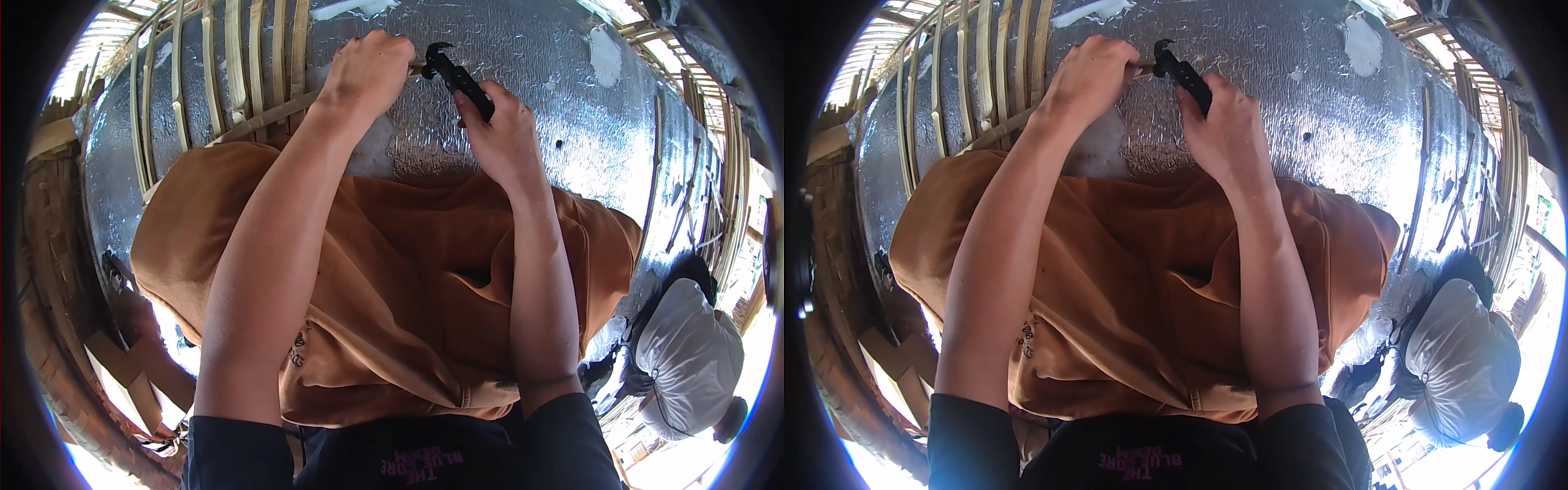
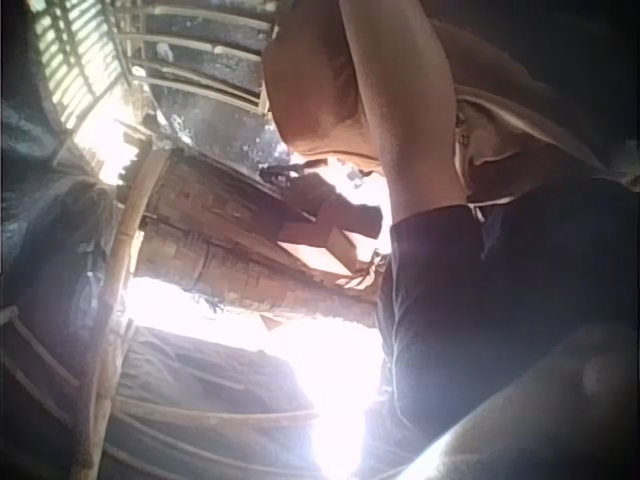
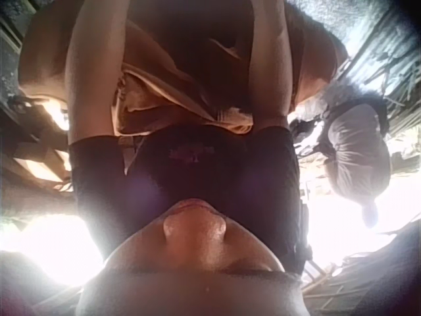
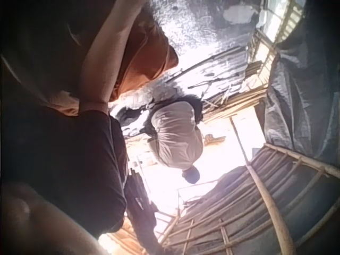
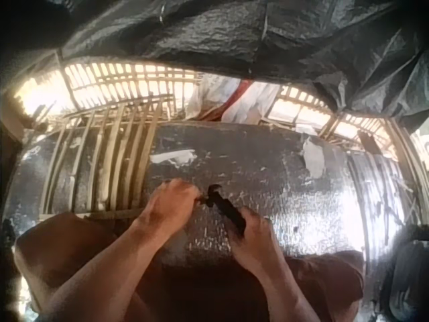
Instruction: The person attaches strips of bamboo to a framework by hand using a small hammer to drive in fasteners, then breaks off excess lengths of bamboo.
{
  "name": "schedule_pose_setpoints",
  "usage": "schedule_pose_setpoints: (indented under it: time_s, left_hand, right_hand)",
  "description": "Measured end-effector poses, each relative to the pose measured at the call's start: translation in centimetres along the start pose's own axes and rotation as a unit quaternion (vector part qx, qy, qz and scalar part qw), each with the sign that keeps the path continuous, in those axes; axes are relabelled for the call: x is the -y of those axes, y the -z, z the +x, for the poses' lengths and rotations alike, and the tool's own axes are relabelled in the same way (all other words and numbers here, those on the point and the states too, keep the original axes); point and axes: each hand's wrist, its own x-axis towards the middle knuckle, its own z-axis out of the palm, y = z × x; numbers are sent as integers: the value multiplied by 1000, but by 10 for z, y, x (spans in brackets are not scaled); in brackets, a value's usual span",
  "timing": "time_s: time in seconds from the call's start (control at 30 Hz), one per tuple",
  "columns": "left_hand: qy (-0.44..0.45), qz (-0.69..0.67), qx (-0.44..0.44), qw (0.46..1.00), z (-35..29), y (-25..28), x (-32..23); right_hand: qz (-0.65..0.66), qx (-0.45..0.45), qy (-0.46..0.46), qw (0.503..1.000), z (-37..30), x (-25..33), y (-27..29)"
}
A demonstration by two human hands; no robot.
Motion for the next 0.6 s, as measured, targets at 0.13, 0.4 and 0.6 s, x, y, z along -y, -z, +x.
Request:
schedule_pose_setpoints:
  time_s: [0.13, 0.4, 0.6]
  left_hand:
    - [26, -37, -12, 999, -1, 1, 0]
    - [69, -101, 12, 992, 1, 0, 2]
    - [69, -94, 2, 993, 2, -6, 6]
  right_hand:
    - [-3, -6, 13, 1000, 0, -2, -2]
    - [-1, 12, -19, 1000, 0, 3, 1]
    - [-15, 1, -9, 1000, 0, 0, -2]
